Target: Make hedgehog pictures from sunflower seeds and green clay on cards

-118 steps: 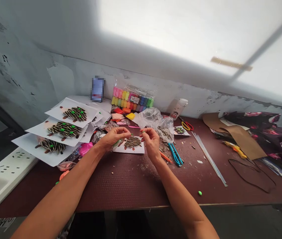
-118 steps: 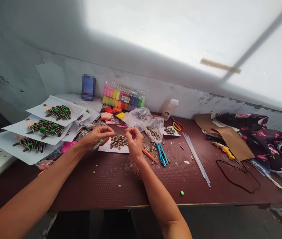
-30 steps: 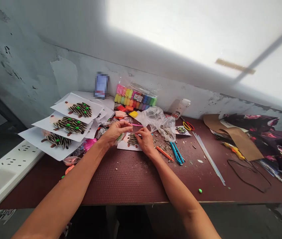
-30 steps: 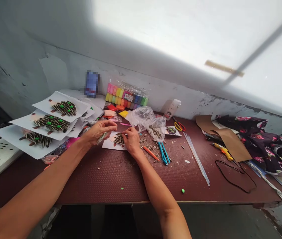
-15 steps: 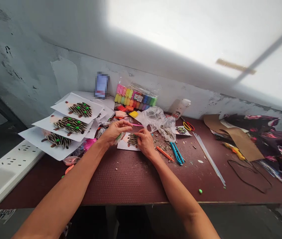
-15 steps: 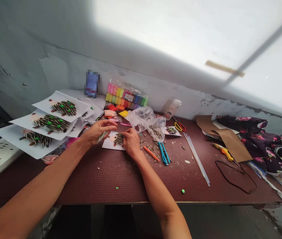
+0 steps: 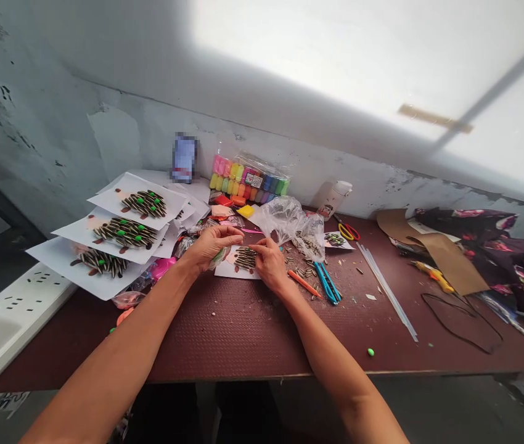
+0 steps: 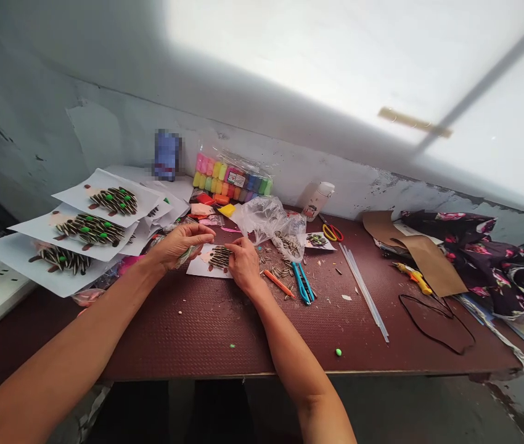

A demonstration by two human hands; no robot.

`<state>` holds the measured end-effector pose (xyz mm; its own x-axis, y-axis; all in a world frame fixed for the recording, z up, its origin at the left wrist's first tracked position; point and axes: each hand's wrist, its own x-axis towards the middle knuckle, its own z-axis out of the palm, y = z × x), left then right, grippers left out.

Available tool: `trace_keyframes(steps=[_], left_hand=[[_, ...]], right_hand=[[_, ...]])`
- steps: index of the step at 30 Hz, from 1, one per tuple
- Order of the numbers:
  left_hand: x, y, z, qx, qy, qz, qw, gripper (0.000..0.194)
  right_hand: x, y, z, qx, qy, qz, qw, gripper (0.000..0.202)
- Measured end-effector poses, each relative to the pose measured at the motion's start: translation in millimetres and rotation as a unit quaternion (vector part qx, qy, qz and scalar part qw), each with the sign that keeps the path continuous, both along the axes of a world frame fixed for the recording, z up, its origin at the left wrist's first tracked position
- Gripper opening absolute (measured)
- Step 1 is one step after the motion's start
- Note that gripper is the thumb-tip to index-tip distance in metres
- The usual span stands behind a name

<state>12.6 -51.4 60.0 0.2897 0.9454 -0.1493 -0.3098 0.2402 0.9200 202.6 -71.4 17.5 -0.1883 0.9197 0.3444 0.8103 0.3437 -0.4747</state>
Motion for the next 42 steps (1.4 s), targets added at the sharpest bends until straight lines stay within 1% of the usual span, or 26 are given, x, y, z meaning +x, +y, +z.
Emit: trace_keyframes(steps=[9,14,17,21,28,32,42], left_hand=[[-1,0,1.8,0.000,-0.001,-0.003,1.000,0.024],[-2,-1,4.1,-0.004,0.006,-0.003,1.000,0.027],[-2,-2,6.5,-0.005,0.013,-0.003,1.000,0.027],[-1,-3,8.0,-0.009,0.022,0.000,1.000,0.025],[-1,-2,5.7,-0.007,0.021,-0.004,1.000,0.025],[-1,-2,5.1,-0.003,0.023,-0.008,1.000,0.024],[0,-4,10.1,-0.026,0.012,0.003,1.000,0.020]], right_hand=[[-5,-2,0.2,0.007,-0.078,0.015,0.997,0.043],[-5,-5,3.3,0.008,-0.100,0.022,0.995,0.043],[-3,-6,5.8,0.006,-0.111,0.013,0.994,0.041],[-2,-7,6.7,0.004,-0.115,0.009,0.993,0.041],[-3,-8,5.8,0.011,-0.119,0.011,0.993,0.041],[-4,-9,7.8,-0.002,-0.131,0.014,0.991,0.041],[-6,-11,12.0,-0.016,-0.130,0.003,0.991,0.043]])
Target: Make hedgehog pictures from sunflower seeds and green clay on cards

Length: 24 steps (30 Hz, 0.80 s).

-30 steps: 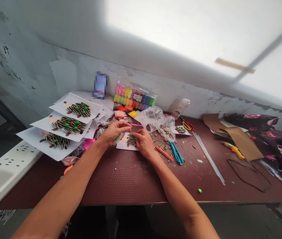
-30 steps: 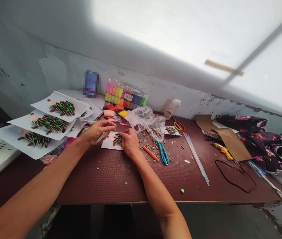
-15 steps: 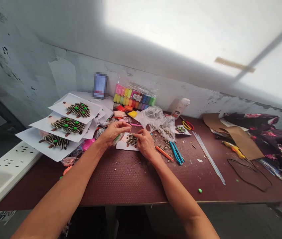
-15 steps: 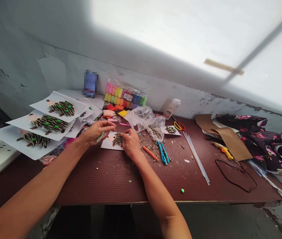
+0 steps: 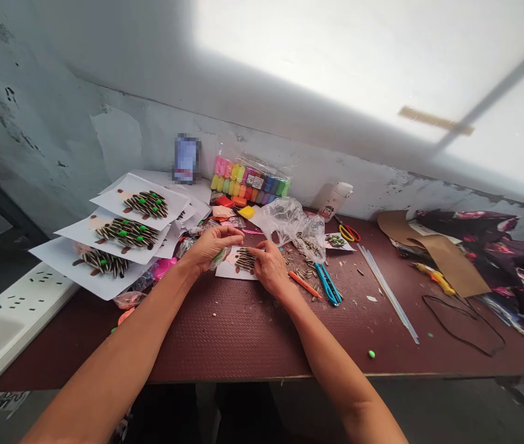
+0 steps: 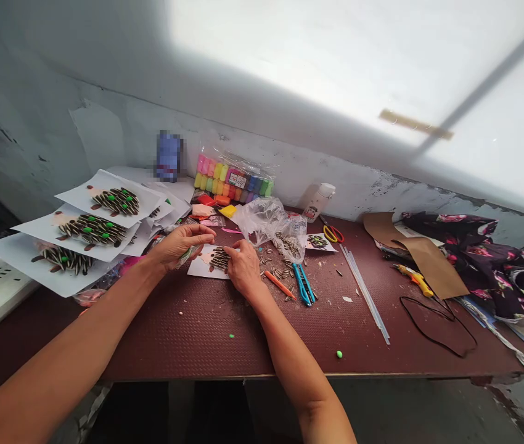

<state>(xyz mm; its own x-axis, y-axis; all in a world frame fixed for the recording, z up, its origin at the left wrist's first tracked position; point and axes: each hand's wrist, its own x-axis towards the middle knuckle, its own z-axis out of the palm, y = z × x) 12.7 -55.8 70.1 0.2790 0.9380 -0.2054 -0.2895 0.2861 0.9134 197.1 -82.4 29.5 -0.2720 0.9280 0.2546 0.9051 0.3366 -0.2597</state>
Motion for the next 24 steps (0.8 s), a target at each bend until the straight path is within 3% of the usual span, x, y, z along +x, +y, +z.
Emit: trace_keyframes(steps=[24], left_hand=[[-1.1,3.1,-7.2,0.012,0.006,-0.005,1.000,0.025]], right_hand=[[-3.0,-4.5,4.8,-0.007,-0.051,-0.007,0.999,0.034]])
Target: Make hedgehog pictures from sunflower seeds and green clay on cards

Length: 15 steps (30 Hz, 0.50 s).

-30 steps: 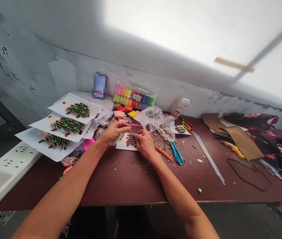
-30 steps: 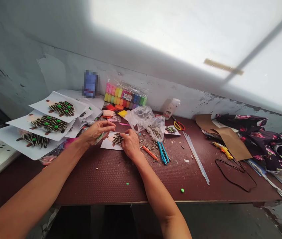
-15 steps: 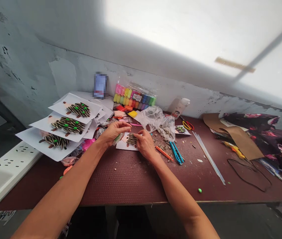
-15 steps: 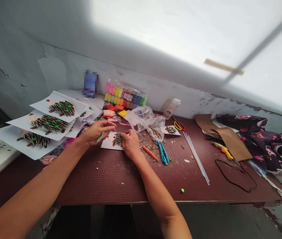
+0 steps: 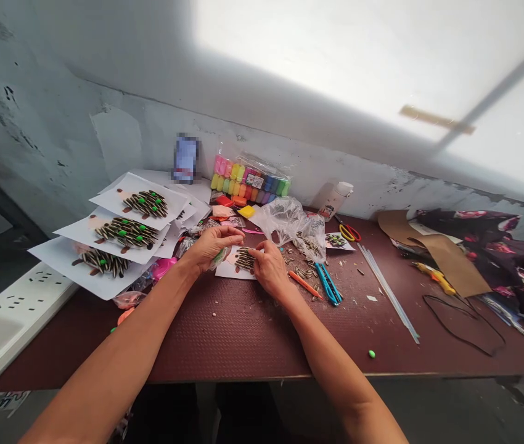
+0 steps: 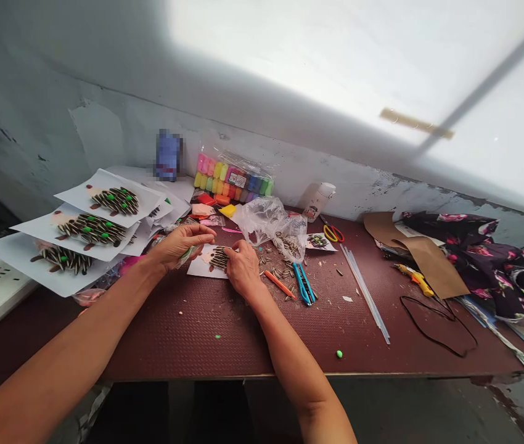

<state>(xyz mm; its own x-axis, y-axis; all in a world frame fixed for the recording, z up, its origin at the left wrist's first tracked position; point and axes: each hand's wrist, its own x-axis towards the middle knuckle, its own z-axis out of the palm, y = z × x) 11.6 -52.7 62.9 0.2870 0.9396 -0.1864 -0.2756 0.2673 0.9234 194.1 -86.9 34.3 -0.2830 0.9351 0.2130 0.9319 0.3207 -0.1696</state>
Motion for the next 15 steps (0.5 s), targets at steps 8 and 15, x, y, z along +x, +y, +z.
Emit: trace_keyframes(steps=[8,15], left_hand=[[-1.7,0.6,-1.8,0.013,0.011,-0.009,1.000,0.028],[-2.5,0.3,-2.3,0.024,-0.001,-0.006,1.000,0.032]], right_hand=[[0.7,-0.9,1.7,-0.006,-0.021,-0.010,1.000,0.031],[-0.4,-1.7,3.8,-0.010,-0.030,-0.013,0.999,0.029]])
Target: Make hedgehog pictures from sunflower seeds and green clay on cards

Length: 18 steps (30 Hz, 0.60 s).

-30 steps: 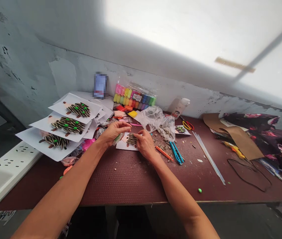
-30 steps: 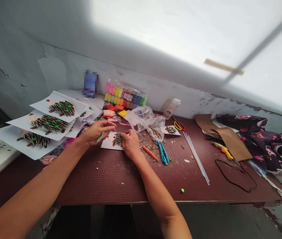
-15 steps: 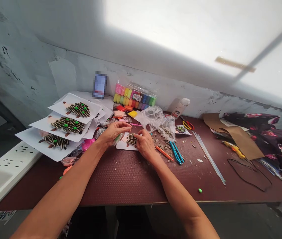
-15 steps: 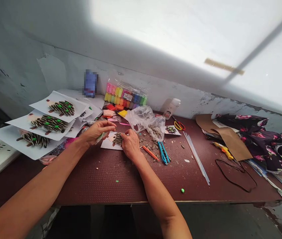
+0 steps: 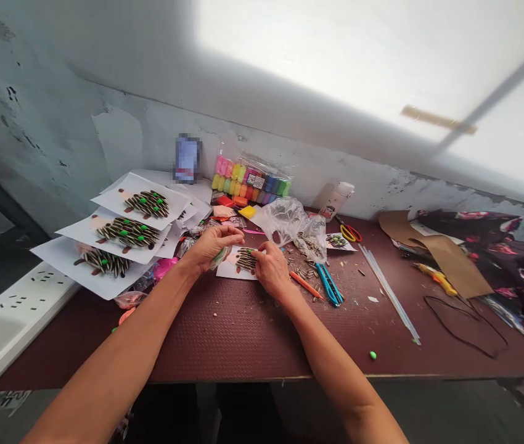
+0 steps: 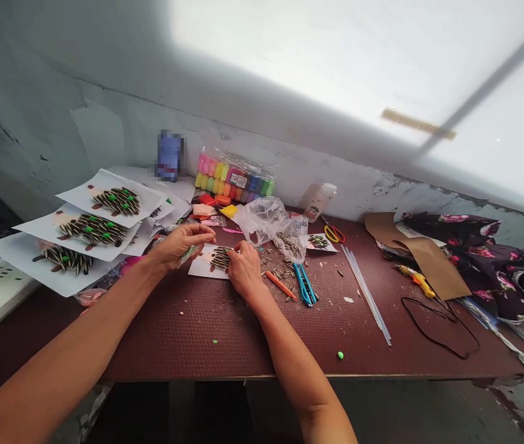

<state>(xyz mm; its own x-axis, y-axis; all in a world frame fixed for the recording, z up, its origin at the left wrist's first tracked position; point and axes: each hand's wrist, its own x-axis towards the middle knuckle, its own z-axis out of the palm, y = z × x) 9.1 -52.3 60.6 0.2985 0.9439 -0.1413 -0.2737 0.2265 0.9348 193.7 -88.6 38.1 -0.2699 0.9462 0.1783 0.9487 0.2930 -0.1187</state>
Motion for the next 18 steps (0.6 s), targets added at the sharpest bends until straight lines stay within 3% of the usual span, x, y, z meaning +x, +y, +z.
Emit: trace_keyframes(steps=[18], left_hand=[[14,1,-18.8,0.027,0.051,-0.069,0.996,0.030]], right_hand=[[2,0,-3.1,0.002,-0.002,0.007,1.000,0.031]])
